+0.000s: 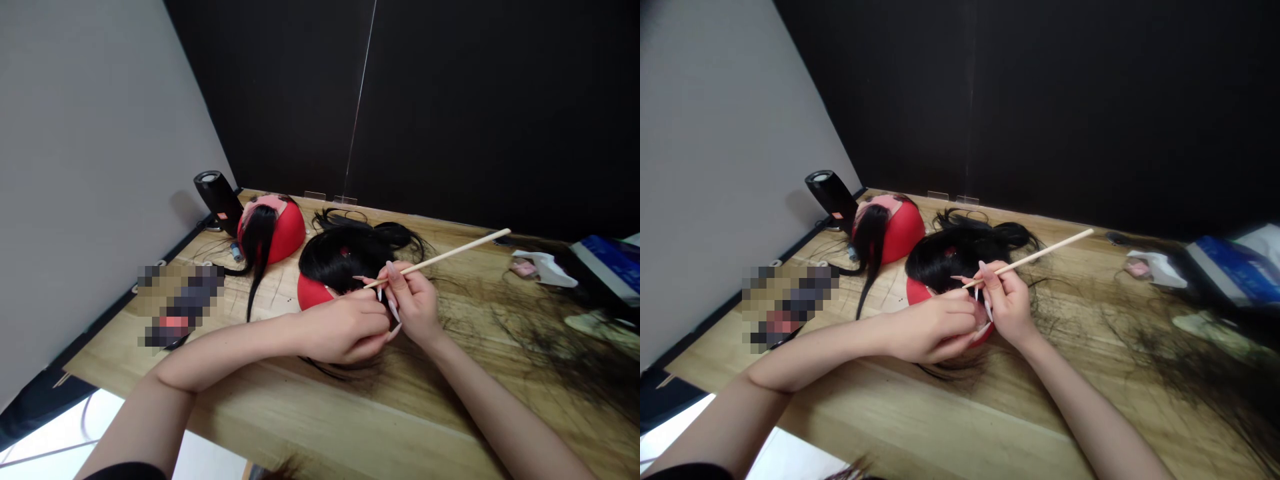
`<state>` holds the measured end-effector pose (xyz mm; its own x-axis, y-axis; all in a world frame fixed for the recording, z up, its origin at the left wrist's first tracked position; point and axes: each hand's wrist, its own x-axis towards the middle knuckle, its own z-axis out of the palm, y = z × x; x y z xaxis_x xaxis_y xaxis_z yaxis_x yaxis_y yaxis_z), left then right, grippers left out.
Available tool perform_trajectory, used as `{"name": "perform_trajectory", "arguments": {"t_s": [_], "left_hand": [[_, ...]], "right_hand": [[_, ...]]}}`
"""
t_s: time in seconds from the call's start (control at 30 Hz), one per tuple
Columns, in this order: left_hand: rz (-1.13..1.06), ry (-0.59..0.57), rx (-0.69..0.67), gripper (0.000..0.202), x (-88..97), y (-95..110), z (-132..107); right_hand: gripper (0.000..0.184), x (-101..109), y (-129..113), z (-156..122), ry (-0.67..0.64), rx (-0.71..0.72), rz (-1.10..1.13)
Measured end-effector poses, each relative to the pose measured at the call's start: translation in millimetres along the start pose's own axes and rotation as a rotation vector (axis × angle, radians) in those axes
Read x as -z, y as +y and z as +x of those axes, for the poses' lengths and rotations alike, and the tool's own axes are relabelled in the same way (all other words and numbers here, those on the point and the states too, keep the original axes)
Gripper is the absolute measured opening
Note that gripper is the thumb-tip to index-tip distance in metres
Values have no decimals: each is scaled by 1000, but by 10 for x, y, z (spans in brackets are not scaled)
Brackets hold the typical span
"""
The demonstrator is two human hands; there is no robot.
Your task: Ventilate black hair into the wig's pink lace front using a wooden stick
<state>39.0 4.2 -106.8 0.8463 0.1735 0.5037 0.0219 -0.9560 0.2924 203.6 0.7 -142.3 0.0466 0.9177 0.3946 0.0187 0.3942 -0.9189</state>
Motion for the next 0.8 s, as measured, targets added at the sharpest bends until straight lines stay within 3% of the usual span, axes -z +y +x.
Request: {"name": "perform_trajectory", "arguments": {"t_s": [0.3,0.6,0.8], "left_hand": [[66,-56,20,32,-35,22,-1],[294,5,-63,30,-203,0,-60],[322,23,-70,28,-247,-2,-70]], "right_hand": [[30,16,2,2,-34,79,-50],[29,25,17,-6,-37,98,-88],[30,11,7,-12,-28,72,-66]]}}
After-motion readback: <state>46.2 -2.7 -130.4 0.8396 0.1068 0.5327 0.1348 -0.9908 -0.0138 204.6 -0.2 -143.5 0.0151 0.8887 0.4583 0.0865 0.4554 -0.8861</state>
